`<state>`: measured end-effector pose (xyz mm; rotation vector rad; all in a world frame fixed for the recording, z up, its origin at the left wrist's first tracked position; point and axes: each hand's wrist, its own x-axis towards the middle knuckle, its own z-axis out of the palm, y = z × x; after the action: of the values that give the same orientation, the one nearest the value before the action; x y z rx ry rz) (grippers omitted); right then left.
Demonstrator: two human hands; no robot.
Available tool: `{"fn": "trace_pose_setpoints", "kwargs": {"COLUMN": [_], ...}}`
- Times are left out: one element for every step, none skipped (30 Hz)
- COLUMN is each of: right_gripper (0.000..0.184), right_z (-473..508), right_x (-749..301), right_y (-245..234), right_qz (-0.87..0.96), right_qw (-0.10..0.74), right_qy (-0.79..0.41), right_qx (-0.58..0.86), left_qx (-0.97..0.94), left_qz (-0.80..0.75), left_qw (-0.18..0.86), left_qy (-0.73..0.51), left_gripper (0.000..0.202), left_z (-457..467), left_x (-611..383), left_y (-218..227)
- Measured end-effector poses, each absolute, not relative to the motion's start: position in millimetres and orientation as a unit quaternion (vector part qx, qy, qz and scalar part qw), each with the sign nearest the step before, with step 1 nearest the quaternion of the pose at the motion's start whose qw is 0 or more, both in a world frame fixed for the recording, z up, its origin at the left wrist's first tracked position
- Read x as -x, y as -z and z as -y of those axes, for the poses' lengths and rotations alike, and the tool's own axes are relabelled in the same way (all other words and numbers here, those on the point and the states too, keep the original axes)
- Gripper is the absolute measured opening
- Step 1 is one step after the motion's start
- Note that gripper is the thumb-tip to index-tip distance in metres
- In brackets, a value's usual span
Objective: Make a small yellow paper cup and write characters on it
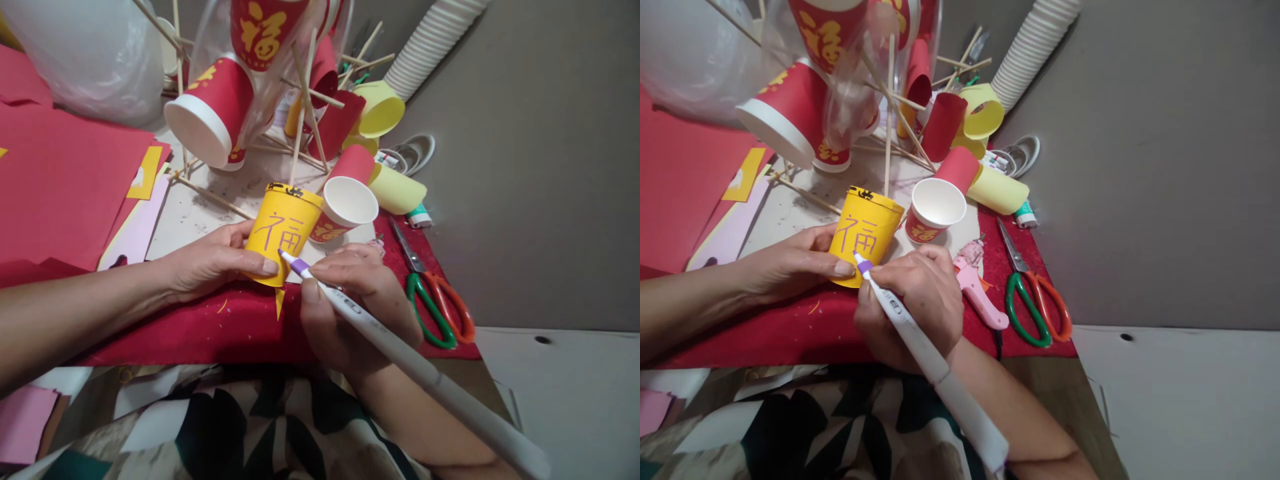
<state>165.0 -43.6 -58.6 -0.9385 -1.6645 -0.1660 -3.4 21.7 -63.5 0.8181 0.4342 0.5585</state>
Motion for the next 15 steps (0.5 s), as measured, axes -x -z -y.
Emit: {"fn": "trace_pose_setpoints", "kwargs": {"right_gripper": [0.017, 0.017, 0.018, 0.018, 0.019, 0.019, 0.019, 0.018, 0.017, 0.016, 0.015, 0.016, 0.017, 0.018, 0.019], "right_z": [43.6, 43.6, 43.7, 43.9, 44.0, 44.3, 44.5, 44.7, 44.9, 45.1, 45.2, 45.3, 45.3, 45.3, 45.3], "right_x": [-164.7, -164.7, -165.0, -165.6, -166.5, -167.6, -168.7, -169.8, -170.8, -171.7, -172.3, -172.6, -172.6, -172.2, -171.5], "right_y": [59.3, 59.7, 60.0, 60.1, 59.9, 59.6, 59.2, 58.7, 58.3, 58.0, 57.8, 57.6, 57.6, 57.5, 57.6], "right_qz": [0.706, 0.701, 0.702, 0.705, 0.709, 0.71, 0.711, 0.713, 0.714, 0.713, 0.714, 0.713, 0.71, 0.707, 0.704], "right_qw": [0.579, 0.585, 0.588, 0.586, 0.584, 0.583, 0.582, 0.58, 0.581, 0.584, 0.584, 0.583, 0.583, 0.583, 0.583], "right_qy": [0.071, 0.072, 0.072, 0.07, 0.068, 0.066, 0.062, 0.06, 0.061, 0.062, 0.062, 0.06, 0.059, 0.056, 0.054], "right_qx": [0.401, 0.401, 0.396, 0.393, 0.39, 0.389, 0.39, 0.388, 0.386, 0.384, 0.382, 0.386, 0.39, 0.396, 0.402], "left_qx": [-0.389, -0.388, -0.387, -0.387, -0.387, -0.387, -0.387, -0.388, -0.388, -0.388, -0.388, -0.388, -0.388, -0.388, -0.387], "left_qz": [-0.207, -0.208, -0.212, -0.216, -0.221, -0.225, -0.229, -0.232, -0.235, -0.238, -0.241, -0.245, -0.246, -0.246, -0.245], "left_qw": [0.858, 0.858, 0.857, 0.856, 0.855, 0.854, 0.853, 0.852, 0.851, 0.85, 0.85, 0.849, 0.849, 0.849, 0.85], "left_qy": [-0.265, -0.266, -0.266, -0.266, -0.266, -0.266, -0.266, -0.265, -0.264, -0.264, -0.263, -0.262, -0.261, -0.26, -0.258], "left_gripper": [0.042, 0.042, 0.043, 0.044, 0.045, 0.045, 0.046, 0.047, 0.047, 0.048, 0.049, 0.049, 0.049, 0.049, 0.049], "left_z": [-21.5, -21.4, -21.3, -21.2, -21.2, -21.2, -21.2, -21.2, -21.3, -21.3, -21.3, -21.2, -21.1, -21.0, -20.8], "left_x": [3.4, 3.5, 3.7, 3.9, 4.2, 4.4, 4.6, 4.7, 4.7, 4.6, 4.5, 4.4, 4.3, 4.2, 4.2], "left_y": [63.2, 63.0, 62.8, 62.7, 62.7, 62.7, 62.7, 62.7, 62.6, 62.4, 62.2, 61.9, 61.5, 61.2, 60.9]}}
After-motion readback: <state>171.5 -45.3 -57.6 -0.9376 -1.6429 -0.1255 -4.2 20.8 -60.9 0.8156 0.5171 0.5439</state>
